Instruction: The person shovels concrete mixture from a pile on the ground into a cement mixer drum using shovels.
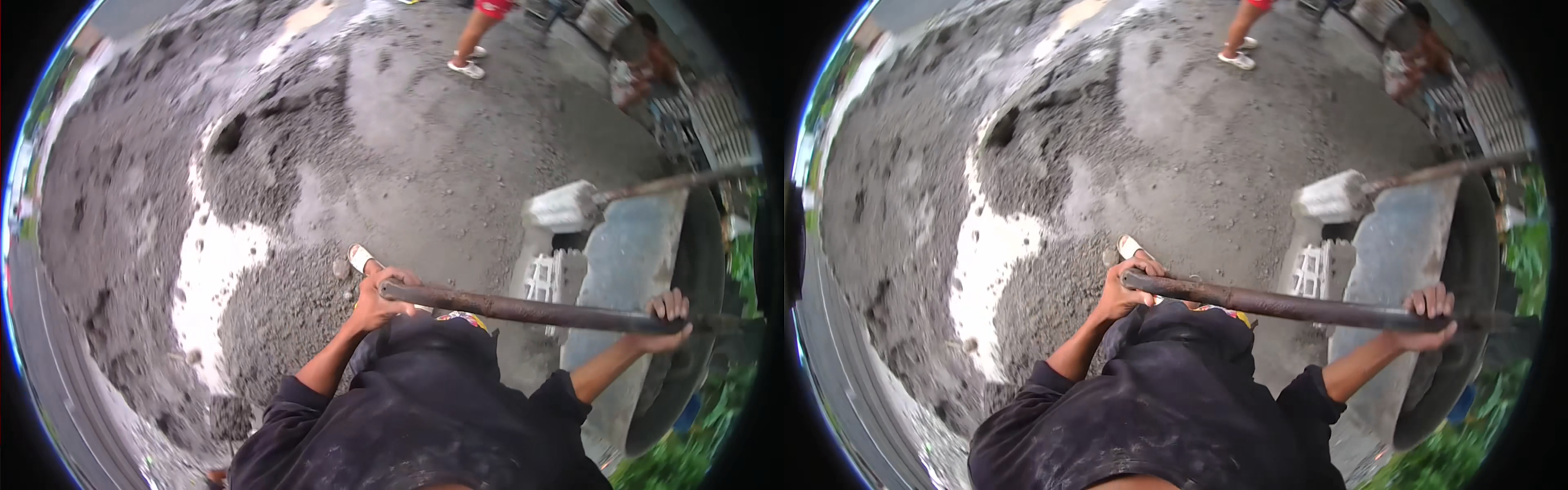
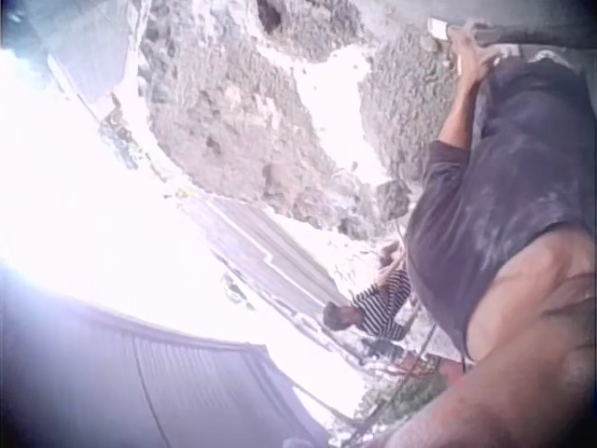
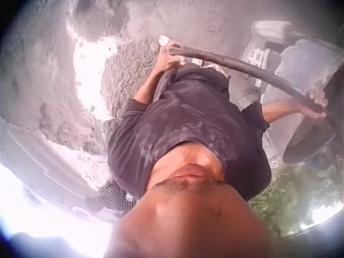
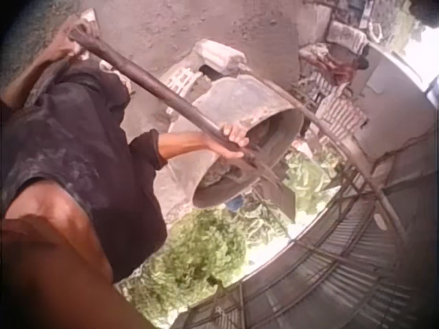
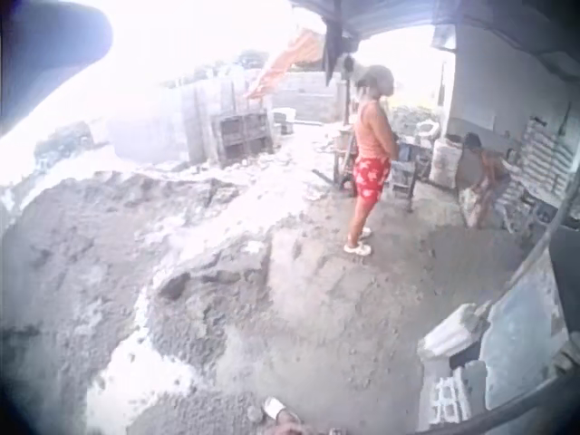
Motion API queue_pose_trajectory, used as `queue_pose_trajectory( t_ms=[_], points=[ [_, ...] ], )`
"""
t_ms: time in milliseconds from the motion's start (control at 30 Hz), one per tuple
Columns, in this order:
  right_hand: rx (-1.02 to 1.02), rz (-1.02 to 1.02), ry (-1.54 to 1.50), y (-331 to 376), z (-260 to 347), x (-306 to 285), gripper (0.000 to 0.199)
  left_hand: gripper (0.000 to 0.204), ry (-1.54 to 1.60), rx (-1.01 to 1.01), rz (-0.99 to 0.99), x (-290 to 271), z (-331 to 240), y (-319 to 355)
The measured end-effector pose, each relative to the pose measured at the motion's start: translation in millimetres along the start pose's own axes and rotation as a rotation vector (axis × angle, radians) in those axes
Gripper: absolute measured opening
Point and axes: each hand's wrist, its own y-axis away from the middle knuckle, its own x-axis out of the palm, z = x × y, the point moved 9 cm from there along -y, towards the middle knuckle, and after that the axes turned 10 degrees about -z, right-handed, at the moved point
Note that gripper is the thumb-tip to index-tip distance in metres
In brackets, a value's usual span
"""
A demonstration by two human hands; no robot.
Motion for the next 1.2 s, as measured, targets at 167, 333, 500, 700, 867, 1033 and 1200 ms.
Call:
queue_pose_trajectory(
  t_ms=[167,333,500,700,867,1033,1200],
  points=[
    [0.442,0.026,-0.064,-29.8,-220.5,24.1,0.02,0.052,0.44,-0.234,-0.722,-144.0,57.3,66.3],
    [0.979,-0.597,0.082,37.8,-524.6,-82.7,0.017,0.04,0.332,-0.478,-1.392,-271.0,102.7,191.6],
    [1.555,-0.906,0.503,233.1,-769.7,-237.2,0.017,0.04,0.156,-0.813,-1.836,-274.5,113.7,262.6],
    [2.069,-1.006,0.556,492.6,-857.4,-275.9,0.018,0.05,-0.012,-1.049,-2.188,-264.9,141.1,345.4],
    [2.21,-1.099,0.683,525.7,-897.3,-319.3,0.02,0.049,0.055,-1.164,-2.347,-259.6,197.2,290.8],
    [2.097,-0.808,0.813,379.1,-1009.9,-360.6,0.02,0.044,0.115,-0.979,-2.415,-257.4,250.2,183.6],
    [1.895,-0.452,1.006,112.0,-1227.9,-457.1,0.022,0.041,0.384,-0.819,-2.185,-349.7,340.2,-105.7]
  ],
)
